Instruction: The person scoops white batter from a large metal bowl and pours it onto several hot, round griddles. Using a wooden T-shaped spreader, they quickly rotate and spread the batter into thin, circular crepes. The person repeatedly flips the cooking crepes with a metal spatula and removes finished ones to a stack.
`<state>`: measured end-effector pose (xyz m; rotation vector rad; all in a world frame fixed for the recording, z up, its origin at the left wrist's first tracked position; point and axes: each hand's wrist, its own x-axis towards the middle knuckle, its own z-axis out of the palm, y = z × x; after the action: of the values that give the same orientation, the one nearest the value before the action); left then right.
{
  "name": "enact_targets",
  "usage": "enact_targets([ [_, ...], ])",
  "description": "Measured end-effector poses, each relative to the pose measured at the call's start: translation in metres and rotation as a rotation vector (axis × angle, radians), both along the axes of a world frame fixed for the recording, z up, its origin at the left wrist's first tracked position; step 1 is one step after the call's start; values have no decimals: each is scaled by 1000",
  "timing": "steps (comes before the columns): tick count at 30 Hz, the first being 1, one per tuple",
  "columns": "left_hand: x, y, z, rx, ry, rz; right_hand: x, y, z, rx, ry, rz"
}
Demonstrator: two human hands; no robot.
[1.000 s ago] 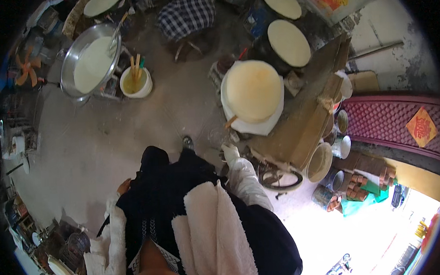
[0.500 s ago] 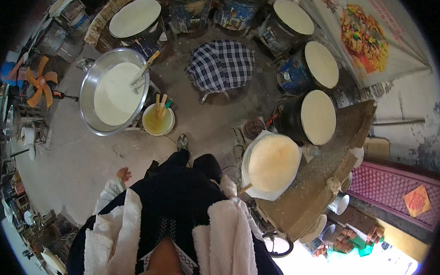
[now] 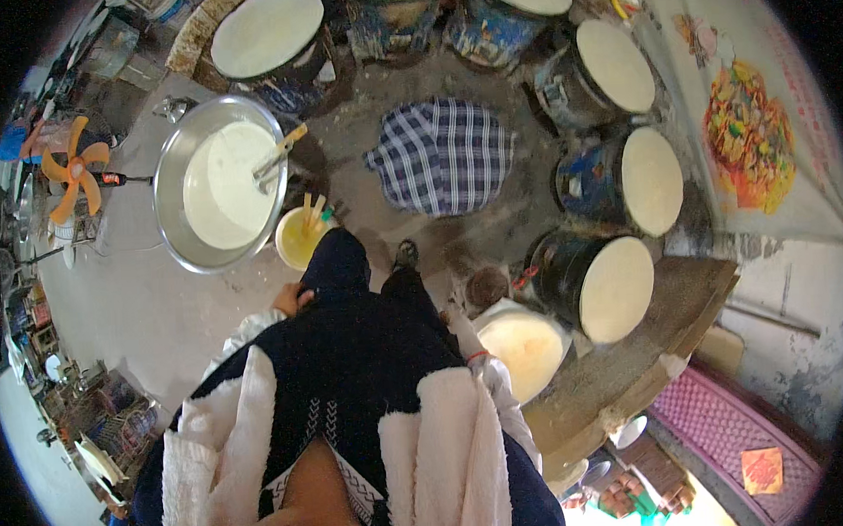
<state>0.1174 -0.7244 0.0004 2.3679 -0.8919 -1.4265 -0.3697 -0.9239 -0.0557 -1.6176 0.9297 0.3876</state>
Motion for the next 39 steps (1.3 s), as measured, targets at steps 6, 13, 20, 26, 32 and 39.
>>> enact_targets([
  [6, 22, -1, 39, -227, 156, 207, 119, -135, 66, -99, 6, 145],
  [13, 82, 46, -24, 100, 169, 62, 221, -201, 53, -65, -266, 302],
  [20, 110, 40, 9, 212, 96, 291, 345, -229, 98, 17, -259, 290],
  [26, 108, 10, 7, 216, 92, 422, 414, -298, 144, -43, -27, 479],
  [32, 124, -77, 0, 219, 125, 425, 468, -388, 195, -76, 146, 525],
  [39, 121, -213, -6, 271, 112, 501, 566, -536, 162, -46, 162, 745],
])
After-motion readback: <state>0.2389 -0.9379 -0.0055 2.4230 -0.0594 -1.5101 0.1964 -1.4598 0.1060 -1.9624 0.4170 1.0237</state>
